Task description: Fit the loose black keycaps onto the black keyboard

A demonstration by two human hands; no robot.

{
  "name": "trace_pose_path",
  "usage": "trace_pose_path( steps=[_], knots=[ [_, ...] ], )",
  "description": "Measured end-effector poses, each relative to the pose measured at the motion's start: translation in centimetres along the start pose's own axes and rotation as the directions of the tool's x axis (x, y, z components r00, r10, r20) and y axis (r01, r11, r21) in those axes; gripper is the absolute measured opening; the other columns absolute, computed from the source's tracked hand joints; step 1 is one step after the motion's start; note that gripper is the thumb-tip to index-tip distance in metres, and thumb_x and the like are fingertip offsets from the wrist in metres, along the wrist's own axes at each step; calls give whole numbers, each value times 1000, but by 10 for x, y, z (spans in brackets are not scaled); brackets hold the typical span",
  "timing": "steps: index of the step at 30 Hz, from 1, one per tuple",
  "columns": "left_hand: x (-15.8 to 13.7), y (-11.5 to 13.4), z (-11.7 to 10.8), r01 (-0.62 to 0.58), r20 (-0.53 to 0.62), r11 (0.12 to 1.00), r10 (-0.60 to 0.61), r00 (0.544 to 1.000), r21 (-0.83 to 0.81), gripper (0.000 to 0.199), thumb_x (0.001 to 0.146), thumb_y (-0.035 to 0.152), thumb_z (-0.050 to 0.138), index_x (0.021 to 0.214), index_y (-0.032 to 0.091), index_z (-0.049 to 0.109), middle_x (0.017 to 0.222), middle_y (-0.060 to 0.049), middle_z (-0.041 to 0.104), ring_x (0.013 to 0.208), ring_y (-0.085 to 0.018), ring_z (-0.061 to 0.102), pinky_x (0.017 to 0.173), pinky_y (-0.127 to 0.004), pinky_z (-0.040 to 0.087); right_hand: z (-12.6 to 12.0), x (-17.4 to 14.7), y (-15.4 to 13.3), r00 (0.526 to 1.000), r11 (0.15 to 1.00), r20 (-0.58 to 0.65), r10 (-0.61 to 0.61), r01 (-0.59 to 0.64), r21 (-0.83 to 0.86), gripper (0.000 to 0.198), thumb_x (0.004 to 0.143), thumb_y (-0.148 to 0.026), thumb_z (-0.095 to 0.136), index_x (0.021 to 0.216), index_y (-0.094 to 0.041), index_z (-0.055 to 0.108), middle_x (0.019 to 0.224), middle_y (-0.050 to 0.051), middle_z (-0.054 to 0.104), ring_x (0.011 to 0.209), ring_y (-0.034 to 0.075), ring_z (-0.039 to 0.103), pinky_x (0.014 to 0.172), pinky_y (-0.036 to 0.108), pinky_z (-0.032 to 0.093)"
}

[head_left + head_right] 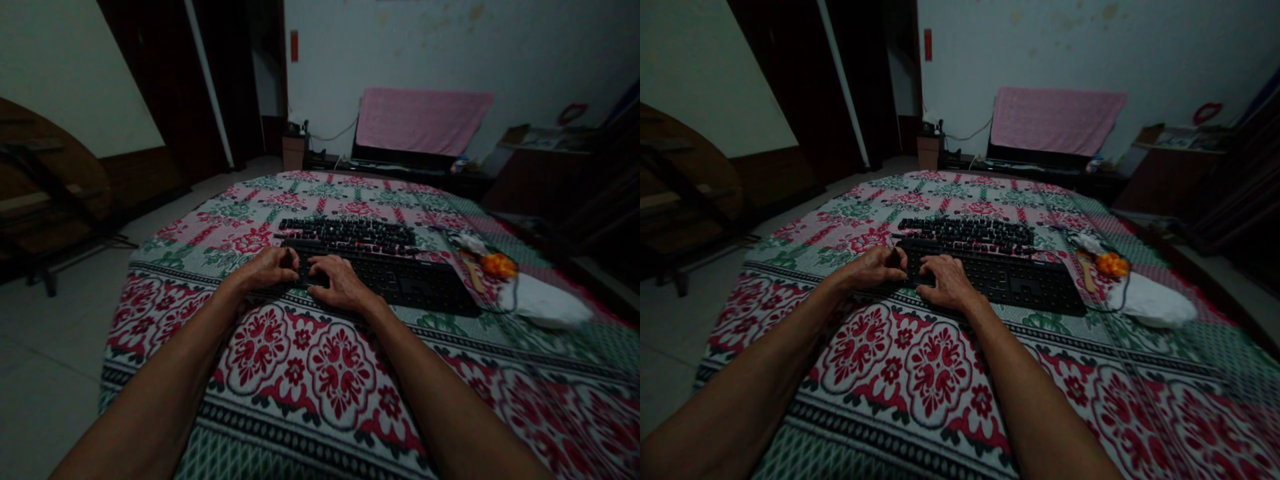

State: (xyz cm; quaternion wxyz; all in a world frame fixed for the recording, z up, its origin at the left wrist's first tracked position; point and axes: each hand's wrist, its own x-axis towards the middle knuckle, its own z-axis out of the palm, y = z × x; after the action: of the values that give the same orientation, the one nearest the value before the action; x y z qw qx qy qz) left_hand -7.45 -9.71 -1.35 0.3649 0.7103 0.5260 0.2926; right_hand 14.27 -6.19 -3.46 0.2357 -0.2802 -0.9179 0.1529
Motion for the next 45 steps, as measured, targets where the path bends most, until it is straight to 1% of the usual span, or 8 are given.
trace_pose_path(
  steps=[6, 14, 19, 29, 32, 35, 39, 45],
  knots=[
    [2, -4, -1, 4, 3, 995, -4, 1000, -95, 21, 64, 25, 65, 80, 17, 55, 63, 5, 53, 56, -9, 48, 52, -19, 37, 0, 0, 2, 1000, 1000, -6, -15, 15, -4, 28, 71, -33, 67, 96, -21, 60, 129, 7, 55, 116, 28, 46, 94, 46, 33],
    [0, 6, -1, -53, -3, 993, 53, 999, 109, 15, 64, 22, 64, 78, 16, 60, 59, 5, 53, 52, -8, 46, 50, -19, 33, 1, 1, 2, 1000, 1000, 1, -7, 7, -4, 28, 70, -33, 66, 95, -22, 61, 129, 6, 55, 116, 28, 46, 93, 47, 33],
    [0, 3, 3, -76, -20, 985, 81, 997, 157, 14, 65, 24, 62, 76, 16, 59, 58, 6, 51, 52, -8, 45, 51, -19, 33, 1, 1, 2, 1000, 1000, -3, 0, 0, -10, 28, 70, -33, 67, 94, -22, 61, 129, 6, 56, 116, 28, 47, 94, 47, 33],
    [-5, 13, 6, -153, -15, 886, 177, 984, 439, 11, 68, 20, 59, 78, 17, 62, 61, 5, 54, 55, -8, 44, 53, -19, 31, 2, 1, 2, 1000, 1000, -10, 4, -4, -19, 28, 69, -33, 67, 95, -22, 61, 128, 5, 56, 115, 28, 47, 94, 46, 34],
    [-3, 8, 7, -142, -46, 919, 170, 984, 368, 11, 67, 21, 61, 77, 17, 61, 62, 5, 54, 55, -8, 45, 52, -19, 32, 2, 1, 1, 1000, 1000, -7, 2, -2, -19, 27, 70, -33, 67, 95, -22, 61, 128, 6, 56, 115, 28, 47, 94, 47, 34],
    [0, -3, 7, -102, -100, 980, 120, 988, 169, 15, 66, 24, 63, 78, 17, 59, 62, 5, 53, 56, -9, 47, 51, -19, 33, 1, 0, 2, 1000, 1000, -9, -2, 2, -15, 28, 71, -33, 67, 96, -22, 61, 128, 7, 56, 115, 28, 47, 93, 46, 35],
    [4, -12, 7, -52, -90, 998, 49, 995, -32, 19, 64, 25, 64, 79, 17, 56, 59, 6, 52, 52, -9, 47, 48, -19, 33, 1, -1, 2, 1000, 1000, -13, -8, 8, -1, 28, 71, -33, 67, 96, -22, 61, 128, 7, 56, 115, 27, 47, 94, 46, 34],
    [0, -5, 7, -6, -76, 991, -5, 997, -136, 20, 62, 23, 64, 77, 17, 53, 59, 6, 51, 52, -9, 48, 48, -19, 35, -1, -1, 0, 1000, 1000, -18, 16, -16, 13, 27, 71, -32, 67, 95, -22, 61, 128, 5, 56, 115, 27, 47, 94, 46, 34]
  ],
)
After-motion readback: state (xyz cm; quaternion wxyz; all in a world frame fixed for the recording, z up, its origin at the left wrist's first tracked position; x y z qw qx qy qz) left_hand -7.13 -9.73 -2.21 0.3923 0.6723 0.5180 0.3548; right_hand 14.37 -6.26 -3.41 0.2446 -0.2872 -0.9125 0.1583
